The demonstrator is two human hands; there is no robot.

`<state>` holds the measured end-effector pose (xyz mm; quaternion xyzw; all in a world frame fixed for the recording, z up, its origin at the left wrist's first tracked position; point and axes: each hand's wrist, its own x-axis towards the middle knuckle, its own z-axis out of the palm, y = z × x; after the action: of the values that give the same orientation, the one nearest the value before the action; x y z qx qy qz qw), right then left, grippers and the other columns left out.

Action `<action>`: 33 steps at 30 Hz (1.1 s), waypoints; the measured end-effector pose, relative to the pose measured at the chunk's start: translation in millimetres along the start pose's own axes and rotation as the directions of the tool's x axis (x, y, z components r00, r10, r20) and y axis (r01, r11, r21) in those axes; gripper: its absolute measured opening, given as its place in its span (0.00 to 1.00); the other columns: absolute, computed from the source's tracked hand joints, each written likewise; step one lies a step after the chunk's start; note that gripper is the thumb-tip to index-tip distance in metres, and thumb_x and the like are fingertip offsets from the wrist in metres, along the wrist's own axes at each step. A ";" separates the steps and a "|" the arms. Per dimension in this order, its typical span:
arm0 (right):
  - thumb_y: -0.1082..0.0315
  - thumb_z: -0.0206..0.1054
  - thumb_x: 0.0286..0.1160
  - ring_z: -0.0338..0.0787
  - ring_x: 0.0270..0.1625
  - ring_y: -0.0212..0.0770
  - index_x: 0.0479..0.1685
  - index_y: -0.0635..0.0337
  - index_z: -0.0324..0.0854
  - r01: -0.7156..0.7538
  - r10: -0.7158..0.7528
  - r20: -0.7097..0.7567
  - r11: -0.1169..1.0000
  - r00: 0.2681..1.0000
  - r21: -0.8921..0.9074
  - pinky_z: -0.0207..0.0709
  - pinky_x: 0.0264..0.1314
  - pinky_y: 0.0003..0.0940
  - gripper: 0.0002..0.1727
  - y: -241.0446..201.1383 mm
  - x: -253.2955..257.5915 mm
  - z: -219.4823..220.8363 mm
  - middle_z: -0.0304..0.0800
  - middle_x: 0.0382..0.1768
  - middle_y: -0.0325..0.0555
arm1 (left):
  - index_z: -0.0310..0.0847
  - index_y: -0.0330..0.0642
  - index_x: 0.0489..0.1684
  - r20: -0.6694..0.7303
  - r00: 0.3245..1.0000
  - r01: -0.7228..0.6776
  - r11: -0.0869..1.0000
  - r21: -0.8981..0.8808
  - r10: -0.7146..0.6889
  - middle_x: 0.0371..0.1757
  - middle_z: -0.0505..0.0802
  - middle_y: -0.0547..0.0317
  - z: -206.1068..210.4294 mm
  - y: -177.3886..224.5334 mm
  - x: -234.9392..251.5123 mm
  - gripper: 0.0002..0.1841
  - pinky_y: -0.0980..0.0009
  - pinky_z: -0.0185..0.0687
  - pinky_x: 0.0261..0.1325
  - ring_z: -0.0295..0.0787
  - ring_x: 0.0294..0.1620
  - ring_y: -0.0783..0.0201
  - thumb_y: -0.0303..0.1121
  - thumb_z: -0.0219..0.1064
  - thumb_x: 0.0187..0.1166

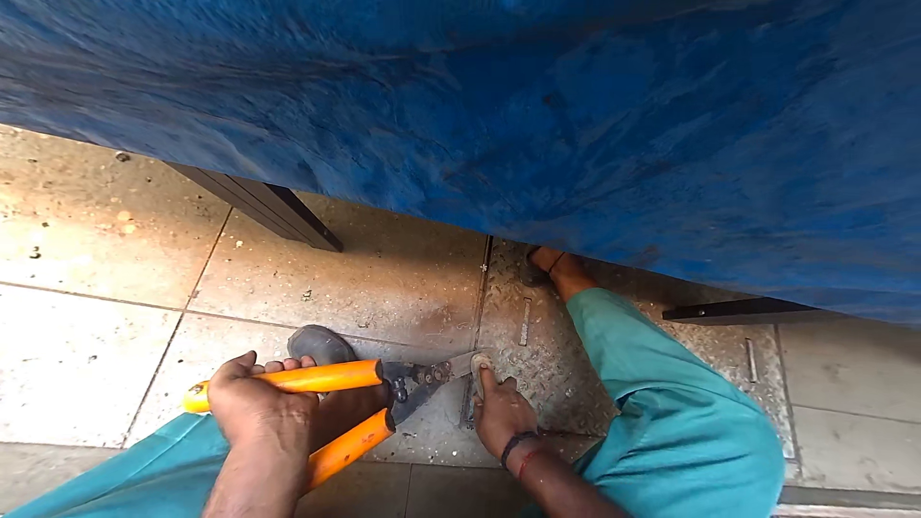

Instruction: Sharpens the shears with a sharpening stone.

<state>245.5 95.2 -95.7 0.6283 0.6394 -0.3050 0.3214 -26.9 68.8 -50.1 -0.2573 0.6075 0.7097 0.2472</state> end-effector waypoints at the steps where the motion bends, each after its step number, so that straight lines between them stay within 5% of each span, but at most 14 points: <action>1: 0.47 0.59 0.82 0.91 0.58 0.59 0.95 0.31 0.52 -0.013 0.013 -0.015 1.000 1.000 0.004 0.87 0.58 0.54 0.39 2.2 4.5 4.4 0.77 0.72 0.65 | 0.61 0.55 0.29 -0.003 1.000 0.000 1.000 0.002 0.000 0.17 0.68 0.67 -0.4 -0.7 -0.1 0.10 0.64 0.81 0.31 0.71 0.18 0.67 0.36 0.55 0.82; 6: 0.49 0.60 0.83 0.90 0.63 0.58 0.95 0.33 0.51 -0.105 0.106 -0.016 0.994 0.994 0.039 0.86 0.61 0.53 0.39 5.6 35.5 5.0 0.78 0.72 0.63 | 0.60 0.55 0.30 -0.009 1.000 0.011 1.000 -0.016 -0.011 0.18 0.67 0.67 -5.0 -1.4 3.2 0.10 0.64 0.81 0.31 0.70 0.18 0.66 0.36 0.55 0.82; 12: 0.46 0.57 0.84 0.91 0.60 0.59 0.96 0.34 0.49 -0.021 0.021 -0.017 0.999 1.000 0.027 0.86 0.59 0.54 0.40 -8.7 -11.5 3.0 0.79 0.70 0.64 | 0.60 0.55 0.31 0.001 1.000 0.014 1.000 -0.006 -0.014 0.18 0.67 0.68 -3.5 -0.9 -1.8 0.09 0.64 0.80 0.31 0.70 0.18 0.66 0.37 0.55 0.82; 18: 0.48 0.61 0.81 0.91 0.62 0.57 0.95 0.33 0.50 -0.112 0.114 -0.033 0.992 0.993 0.066 0.86 0.60 0.53 0.41 -1.0 20.1 10.0 0.79 0.71 0.62 | 0.61 0.55 0.32 -0.011 1.000 0.029 0.999 -0.013 -0.029 0.20 0.68 0.67 -5.1 0.3 -1.5 0.08 0.64 0.80 0.31 0.70 0.19 0.66 0.36 0.55 0.82; 24: 0.46 0.58 0.83 0.91 0.59 0.59 0.96 0.33 0.50 -0.044 0.046 -0.029 0.997 0.999 0.071 0.87 0.58 0.54 0.40 -13.1 -18.5 9.7 0.79 0.70 0.64 | 0.61 0.55 0.32 -0.011 1.000 0.020 1.000 -0.015 -0.020 0.20 0.68 0.67 -4.1 1.1 -3.3 0.08 0.64 0.80 0.32 0.70 0.19 0.66 0.35 0.56 0.81; 33: 0.46 0.59 0.82 0.90 0.62 0.58 0.95 0.34 0.52 -0.079 0.083 -0.035 0.993 0.996 0.091 0.86 0.60 0.56 0.39 -7.0 4.1 3.5 0.81 0.69 0.62 | 0.61 0.55 0.30 -0.011 1.000 0.020 1.000 -0.023 -0.020 0.17 0.67 0.68 0.0 4.0 -7.2 0.09 0.65 0.80 0.29 0.69 0.17 0.67 0.36 0.56 0.82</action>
<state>238.6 94.7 -101.1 0.6734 0.6051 -0.3078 0.2926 -24.1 68.0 -42.4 -0.2702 0.5980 0.7127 0.2481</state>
